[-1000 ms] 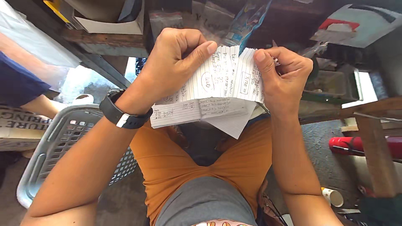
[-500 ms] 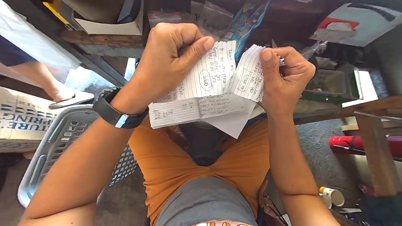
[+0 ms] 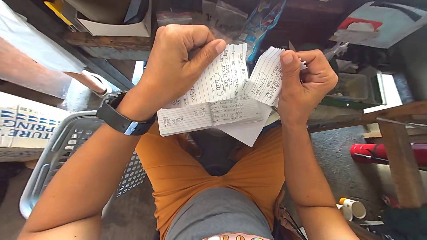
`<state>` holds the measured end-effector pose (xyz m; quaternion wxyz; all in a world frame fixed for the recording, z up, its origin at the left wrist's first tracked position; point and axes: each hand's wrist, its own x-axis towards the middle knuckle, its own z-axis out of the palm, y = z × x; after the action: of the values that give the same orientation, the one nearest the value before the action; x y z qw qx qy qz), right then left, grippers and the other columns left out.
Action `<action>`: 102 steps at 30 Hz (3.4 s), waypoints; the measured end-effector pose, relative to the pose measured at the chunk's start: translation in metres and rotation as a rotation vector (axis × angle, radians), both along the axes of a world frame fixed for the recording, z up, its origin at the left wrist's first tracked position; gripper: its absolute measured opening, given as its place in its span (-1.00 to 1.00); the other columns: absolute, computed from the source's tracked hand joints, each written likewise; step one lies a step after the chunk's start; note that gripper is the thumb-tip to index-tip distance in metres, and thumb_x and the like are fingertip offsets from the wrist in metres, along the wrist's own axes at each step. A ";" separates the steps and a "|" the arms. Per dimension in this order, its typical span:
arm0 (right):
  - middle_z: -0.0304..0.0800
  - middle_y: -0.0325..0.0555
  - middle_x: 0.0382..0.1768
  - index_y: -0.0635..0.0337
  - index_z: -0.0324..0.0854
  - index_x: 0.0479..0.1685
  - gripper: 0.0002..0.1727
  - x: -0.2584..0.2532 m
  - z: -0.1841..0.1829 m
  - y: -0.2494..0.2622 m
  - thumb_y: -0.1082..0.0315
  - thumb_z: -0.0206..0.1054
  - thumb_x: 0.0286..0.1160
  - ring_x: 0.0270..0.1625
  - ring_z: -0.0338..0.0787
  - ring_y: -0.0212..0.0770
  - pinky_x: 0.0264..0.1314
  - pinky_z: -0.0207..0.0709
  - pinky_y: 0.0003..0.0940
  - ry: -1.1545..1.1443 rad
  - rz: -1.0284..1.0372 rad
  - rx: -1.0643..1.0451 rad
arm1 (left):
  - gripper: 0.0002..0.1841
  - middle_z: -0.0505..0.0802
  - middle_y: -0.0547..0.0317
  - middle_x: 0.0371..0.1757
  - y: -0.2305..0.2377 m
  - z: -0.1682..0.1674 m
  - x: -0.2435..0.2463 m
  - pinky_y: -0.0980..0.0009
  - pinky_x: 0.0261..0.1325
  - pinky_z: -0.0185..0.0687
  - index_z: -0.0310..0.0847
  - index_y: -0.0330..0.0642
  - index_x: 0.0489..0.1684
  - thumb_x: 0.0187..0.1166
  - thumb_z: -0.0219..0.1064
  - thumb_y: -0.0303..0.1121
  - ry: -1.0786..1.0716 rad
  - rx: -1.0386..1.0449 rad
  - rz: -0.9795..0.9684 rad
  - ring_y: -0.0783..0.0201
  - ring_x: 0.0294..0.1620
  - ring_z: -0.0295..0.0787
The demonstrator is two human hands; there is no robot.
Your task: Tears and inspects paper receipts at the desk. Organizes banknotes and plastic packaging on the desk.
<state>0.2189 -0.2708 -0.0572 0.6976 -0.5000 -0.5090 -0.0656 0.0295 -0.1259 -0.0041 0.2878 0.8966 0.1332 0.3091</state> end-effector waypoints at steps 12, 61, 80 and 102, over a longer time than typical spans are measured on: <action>0.79 -0.54 -0.39 0.17 0.71 -0.28 -0.92 0.003 0.001 -0.004 0.50 0.37 0.56 -0.38 0.71 -0.72 -0.33 0.60 -0.74 0.008 -0.037 0.018 | -0.71 0.63 0.58 -0.46 0.002 0.002 -0.001 0.85 -0.31 0.37 0.67 -0.09 -0.34 0.80 0.17 -0.21 0.028 0.025 0.006 0.88 -0.44 0.47; 0.83 -0.30 -0.54 0.19 0.81 -0.30 -0.87 0.032 -0.045 -0.122 0.36 0.43 0.58 -0.56 0.76 -0.51 -0.45 0.70 -0.56 0.746 -0.124 -0.932 | -0.40 0.61 -0.54 0.45 -0.079 -0.103 0.042 -0.01 0.20 0.71 0.30 -0.50 0.65 0.53 0.25 -0.68 0.505 0.583 -0.252 -0.35 0.31 0.74; 0.75 -0.31 -0.29 0.22 0.83 -0.23 -0.81 0.060 0.009 -0.062 0.28 0.40 0.56 -0.31 0.67 -0.66 -0.22 0.60 -0.72 -0.040 0.270 -0.918 | -0.39 0.84 0.08 0.19 -0.061 -0.078 0.061 0.43 0.21 0.75 0.50 -0.37 0.49 0.48 0.49 -0.27 0.171 -0.726 -0.304 0.39 0.11 0.82; 0.81 -0.36 -0.30 0.18 0.74 -0.06 -0.75 0.041 0.004 -0.025 0.35 0.54 0.30 -0.30 0.78 -0.53 -0.18 0.75 -0.53 0.229 0.255 -0.801 | -0.75 0.88 0.18 -0.21 -0.097 -0.098 0.039 0.41 -0.16 0.87 0.63 -0.28 0.17 0.58 0.38 -0.56 -0.371 -0.964 0.072 0.39 -0.32 0.87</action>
<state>0.2596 -0.2955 -0.0531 0.5030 -0.6684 -0.4712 0.2797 0.0685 -0.2230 -0.1025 0.6760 0.5872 0.2380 0.3762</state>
